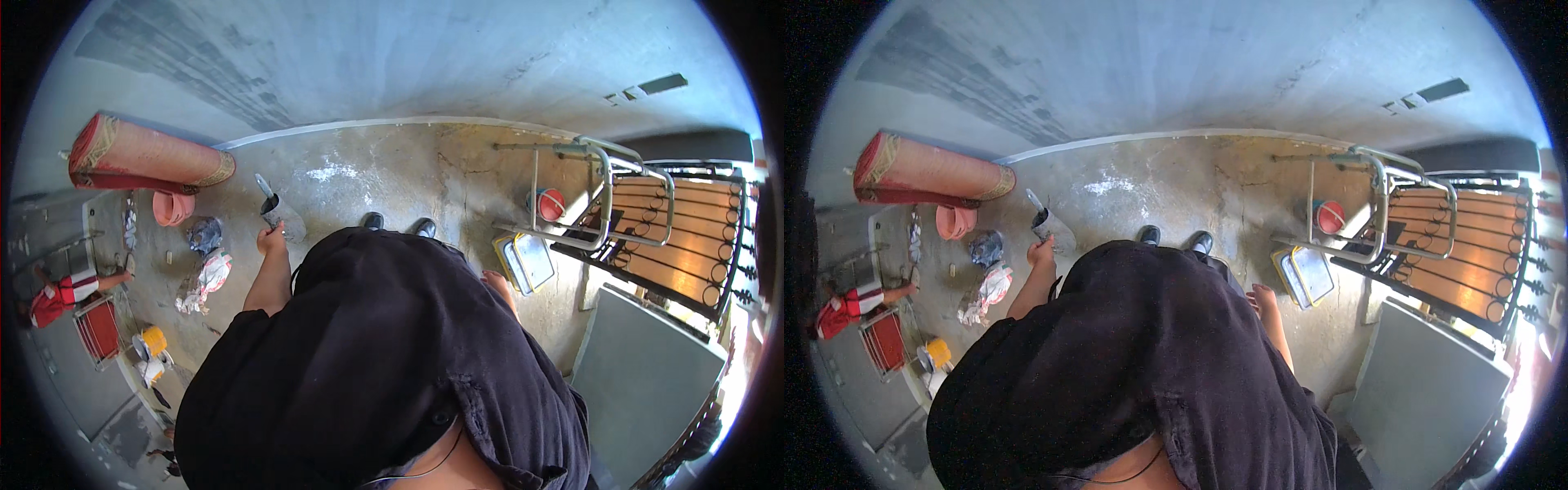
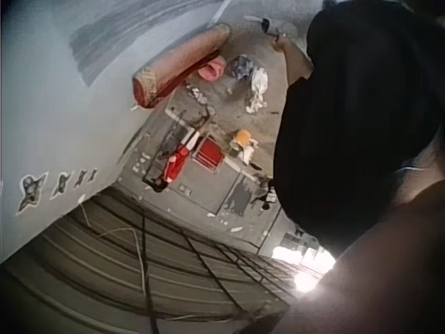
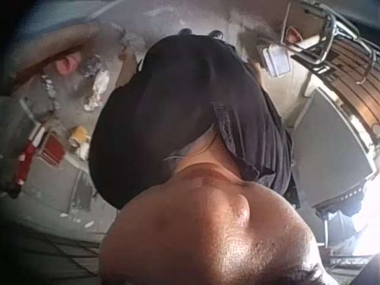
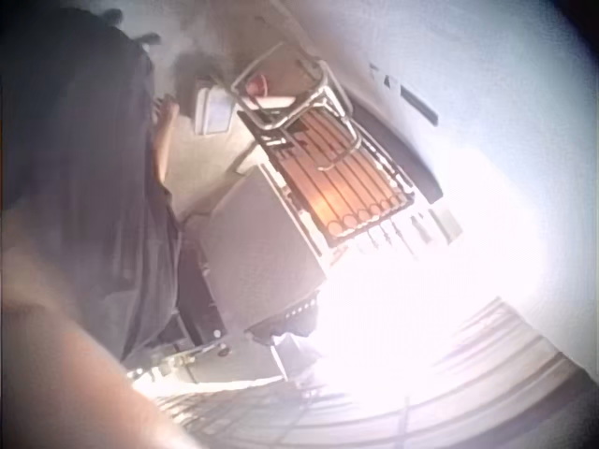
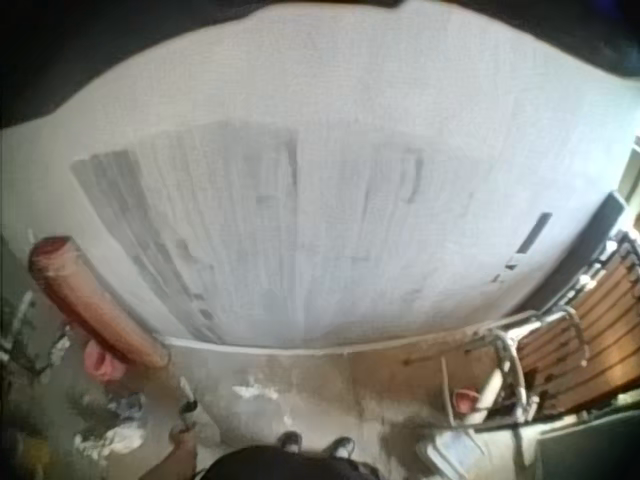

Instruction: Painting a wall with a brush and paint container.

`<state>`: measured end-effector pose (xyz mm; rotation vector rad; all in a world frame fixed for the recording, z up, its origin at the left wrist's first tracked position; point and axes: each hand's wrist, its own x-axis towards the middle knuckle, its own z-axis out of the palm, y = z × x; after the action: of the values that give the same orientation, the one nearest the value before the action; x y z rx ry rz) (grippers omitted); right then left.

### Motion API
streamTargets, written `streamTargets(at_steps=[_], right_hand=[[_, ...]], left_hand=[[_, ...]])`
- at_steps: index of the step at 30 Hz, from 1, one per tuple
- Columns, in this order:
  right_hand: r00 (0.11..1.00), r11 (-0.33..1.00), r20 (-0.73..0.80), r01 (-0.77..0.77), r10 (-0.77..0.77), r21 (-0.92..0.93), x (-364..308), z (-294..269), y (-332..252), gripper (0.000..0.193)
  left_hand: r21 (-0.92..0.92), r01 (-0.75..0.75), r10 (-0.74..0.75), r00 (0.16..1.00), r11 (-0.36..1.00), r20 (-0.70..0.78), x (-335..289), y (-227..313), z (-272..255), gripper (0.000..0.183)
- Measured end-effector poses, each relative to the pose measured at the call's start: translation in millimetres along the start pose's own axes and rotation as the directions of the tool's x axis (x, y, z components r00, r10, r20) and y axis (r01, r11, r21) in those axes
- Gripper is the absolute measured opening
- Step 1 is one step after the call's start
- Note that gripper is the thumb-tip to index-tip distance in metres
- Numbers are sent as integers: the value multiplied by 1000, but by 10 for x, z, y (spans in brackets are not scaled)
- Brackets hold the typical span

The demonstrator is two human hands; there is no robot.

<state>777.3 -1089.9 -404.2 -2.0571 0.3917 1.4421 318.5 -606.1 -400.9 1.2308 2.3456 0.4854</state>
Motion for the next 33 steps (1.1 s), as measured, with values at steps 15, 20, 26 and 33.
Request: streamTargets(at_steps=[15,20,26,33], right_hand=[[965,965,123,244,-232,-95,375,59,-404,28],[1000,999,-3,6,-6,50,490,189,-500,26],[993,982,95,83,-68,-169,903,230,-107,33],[964,883,158,259,-212,-392,1272,753,126,39]], left_hand=[[-85,204,-207,978,975,-23,-75,-430,-346,42],[-32,231,-233,968,972,-89,65,-818,-451,43],[-98,266,-269,963,959,-24,107,-754,-575,40],[-117,226,-232,972,967,-44,330,-1167,-667,40]])
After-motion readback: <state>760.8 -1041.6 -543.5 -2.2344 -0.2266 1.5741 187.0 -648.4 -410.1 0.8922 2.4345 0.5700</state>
